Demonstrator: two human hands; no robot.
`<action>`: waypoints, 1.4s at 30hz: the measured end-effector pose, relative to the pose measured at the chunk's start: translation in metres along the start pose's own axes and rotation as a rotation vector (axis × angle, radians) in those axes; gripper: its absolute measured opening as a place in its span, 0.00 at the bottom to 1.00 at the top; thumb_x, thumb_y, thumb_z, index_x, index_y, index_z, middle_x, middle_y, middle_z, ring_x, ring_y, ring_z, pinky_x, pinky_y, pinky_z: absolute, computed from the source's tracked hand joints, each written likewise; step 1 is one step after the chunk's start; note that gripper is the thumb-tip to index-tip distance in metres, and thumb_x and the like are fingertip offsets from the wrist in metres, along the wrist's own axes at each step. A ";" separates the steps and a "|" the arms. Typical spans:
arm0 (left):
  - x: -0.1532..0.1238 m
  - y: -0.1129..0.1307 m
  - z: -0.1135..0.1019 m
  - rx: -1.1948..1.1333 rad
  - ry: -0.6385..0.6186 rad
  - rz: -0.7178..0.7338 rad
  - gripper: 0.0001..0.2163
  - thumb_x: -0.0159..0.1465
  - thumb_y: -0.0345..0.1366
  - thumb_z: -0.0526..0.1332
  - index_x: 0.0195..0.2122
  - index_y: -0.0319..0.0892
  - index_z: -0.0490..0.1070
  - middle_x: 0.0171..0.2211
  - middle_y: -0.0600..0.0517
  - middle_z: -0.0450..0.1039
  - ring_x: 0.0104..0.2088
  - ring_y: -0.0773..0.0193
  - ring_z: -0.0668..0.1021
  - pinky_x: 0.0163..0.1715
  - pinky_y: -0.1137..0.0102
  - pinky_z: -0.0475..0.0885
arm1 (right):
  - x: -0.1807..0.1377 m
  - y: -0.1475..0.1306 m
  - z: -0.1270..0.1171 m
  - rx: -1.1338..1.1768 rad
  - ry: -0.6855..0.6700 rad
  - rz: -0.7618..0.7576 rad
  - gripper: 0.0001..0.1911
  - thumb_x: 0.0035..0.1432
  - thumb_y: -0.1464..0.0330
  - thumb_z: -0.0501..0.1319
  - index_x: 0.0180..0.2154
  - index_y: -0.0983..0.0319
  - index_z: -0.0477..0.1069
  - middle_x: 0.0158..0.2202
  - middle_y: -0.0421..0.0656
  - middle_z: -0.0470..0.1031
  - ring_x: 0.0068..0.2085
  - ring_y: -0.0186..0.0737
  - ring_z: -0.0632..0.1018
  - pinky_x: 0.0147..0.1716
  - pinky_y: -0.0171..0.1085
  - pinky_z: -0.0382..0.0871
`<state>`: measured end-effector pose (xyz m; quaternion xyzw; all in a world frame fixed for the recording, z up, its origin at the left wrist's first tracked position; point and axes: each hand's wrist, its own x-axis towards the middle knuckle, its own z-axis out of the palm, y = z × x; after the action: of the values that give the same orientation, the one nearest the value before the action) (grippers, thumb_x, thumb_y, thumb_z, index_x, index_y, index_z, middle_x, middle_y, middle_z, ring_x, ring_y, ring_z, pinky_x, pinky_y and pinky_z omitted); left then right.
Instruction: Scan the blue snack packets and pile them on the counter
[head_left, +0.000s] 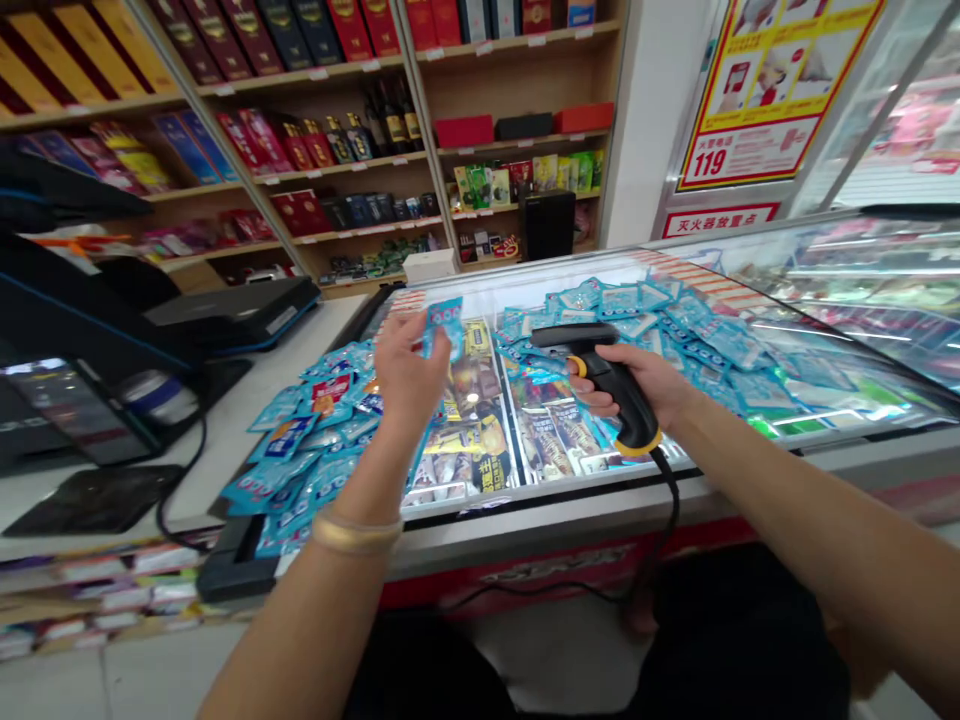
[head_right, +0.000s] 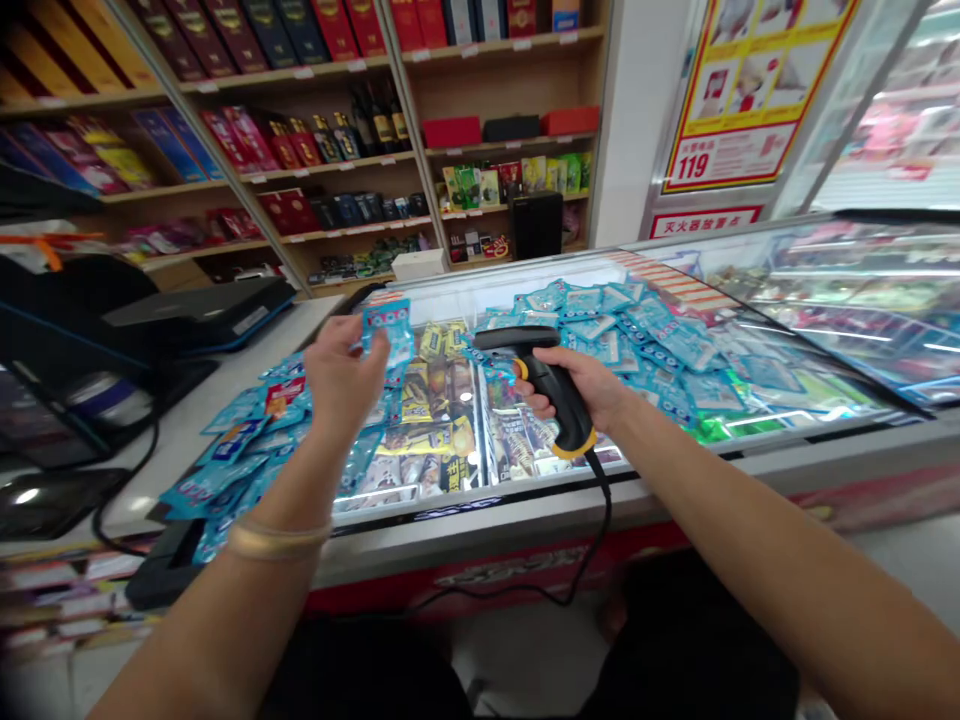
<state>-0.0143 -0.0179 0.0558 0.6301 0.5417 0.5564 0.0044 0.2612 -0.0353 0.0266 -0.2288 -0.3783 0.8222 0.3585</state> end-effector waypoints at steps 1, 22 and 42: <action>0.003 -0.010 -0.022 0.094 0.031 0.033 0.13 0.60 0.37 0.59 0.42 0.42 0.80 0.36 0.49 0.73 0.37 0.62 0.74 0.40 0.69 0.72 | 0.011 0.004 0.008 0.004 -0.029 0.020 0.09 0.59 0.65 0.60 0.38 0.65 0.68 0.28 0.42 0.67 0.23 0.31 0.65 0.19 0.30 0.63; -0.032 -0.099 -0.125 0.636 -0.409 0.036 0.30 0.64 0.53 0.56 0.63 0.42 0.64 0.64 0.37 0.64 0.64 0.43 0.68 0.63 0.48 0.62 | 0.064 0.048 0.047 0.050 -0.093 0.195 0.09 0.60 0.65 0.59 0.37 0.66 0.68 0.27 0.43 0.69 0.23 0.30 0.67 0.19 0.28 0.64; -0.060 0.062 0.112 0.237 -0.836 0.178 0.20 0.57 0.51 0.67 0.42 0.40 0.75 0.45 0.38 0.74 0.49 0.44 0.77 0.50 0.54 0.71 | -0.097 -0.016 -0.077 0.105 0.353 -0.153 0.09 0.56 0.65 0.61 0.37 0.63 0.68 0.27 0.41 0.64 0.22 0.32 0.61 0.17 0.31 0.60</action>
<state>0.1195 -0.0181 0.0093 0.8414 0.4970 0.1858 0.1028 0.3801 -0.0669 0.0023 -0.3211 -0.2825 0.7581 0.4922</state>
